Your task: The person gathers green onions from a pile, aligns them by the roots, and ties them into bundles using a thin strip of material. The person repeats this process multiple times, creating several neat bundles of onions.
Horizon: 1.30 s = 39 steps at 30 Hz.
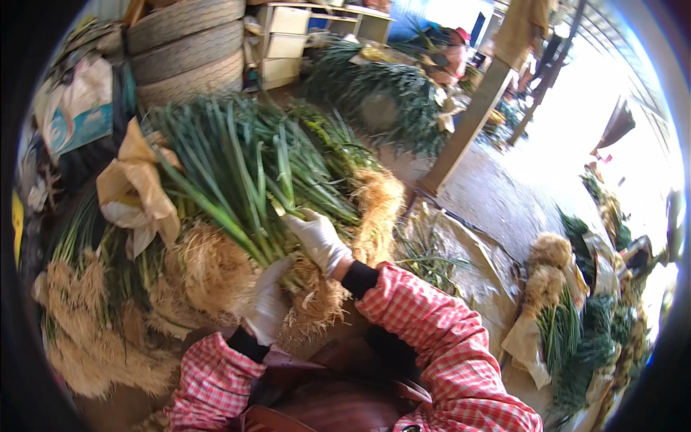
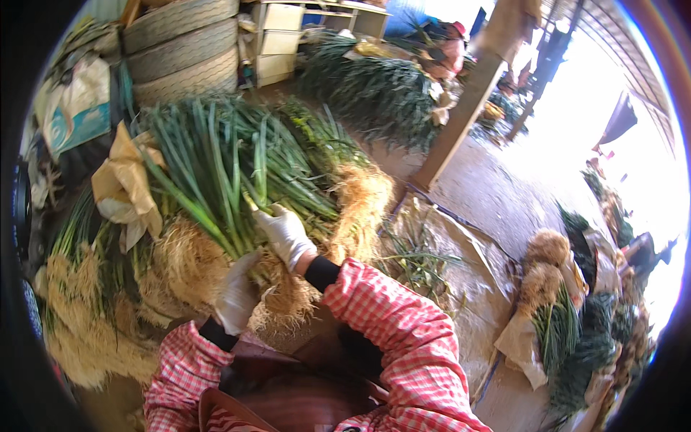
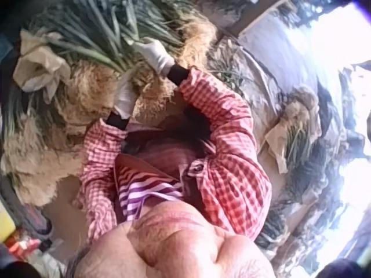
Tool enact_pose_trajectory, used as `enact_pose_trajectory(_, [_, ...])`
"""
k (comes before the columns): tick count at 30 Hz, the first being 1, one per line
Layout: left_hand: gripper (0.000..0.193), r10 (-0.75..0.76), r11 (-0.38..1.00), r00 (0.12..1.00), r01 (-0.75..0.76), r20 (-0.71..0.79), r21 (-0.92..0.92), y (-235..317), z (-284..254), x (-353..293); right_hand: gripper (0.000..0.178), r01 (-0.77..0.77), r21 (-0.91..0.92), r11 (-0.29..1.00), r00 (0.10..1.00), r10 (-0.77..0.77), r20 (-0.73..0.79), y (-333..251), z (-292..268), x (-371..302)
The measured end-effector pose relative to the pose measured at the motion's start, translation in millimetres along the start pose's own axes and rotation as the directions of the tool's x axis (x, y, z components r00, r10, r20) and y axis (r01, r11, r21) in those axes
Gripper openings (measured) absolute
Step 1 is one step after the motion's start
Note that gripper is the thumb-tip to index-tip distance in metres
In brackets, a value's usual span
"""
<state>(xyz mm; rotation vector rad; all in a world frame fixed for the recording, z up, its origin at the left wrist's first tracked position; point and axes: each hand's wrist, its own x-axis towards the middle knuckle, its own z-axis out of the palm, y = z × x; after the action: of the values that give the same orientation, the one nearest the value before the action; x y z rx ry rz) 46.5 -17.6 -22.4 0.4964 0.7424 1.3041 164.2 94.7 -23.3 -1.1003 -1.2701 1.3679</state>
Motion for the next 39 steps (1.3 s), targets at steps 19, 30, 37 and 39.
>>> enact_pose_trajectory(19, [0.041, -0.038, 0.992, 0.999, 0.034, 0.036, 0.124, 33, 5, -13, 0.035, -0.024, -0.898, 0.44, 0.943, -0.289, -0.166, -20, -69, 62])
enact_pose_trajectory(30, [0.032, -0.074, 0.989, 0.997, 0.076, -0.017, 0.13, 26, 9, -13, 0.084, 0.142, -0.73, 0.668, 0.914, 0.194, 0.355, -38, -2, 0])
enact_pose_trajectory(37, [0.033, -0.053, 0.991, 0.998, 0.056, -0.026, 0.122, 30, 8, -11, 0.058, -0.034, -0.395, 0.918, 0.893, 0.206, 0.4, -41, -5, 5])
enact_pose_trajectory(39, [0.033, -0.016, 0.993, 1.0, 0.017, -0.007, 0.116, 31, 12, -10, 0.038, -0.188, -0.187, 0.964, 0.913, 0.242, 0.329, -30, -17, 15])
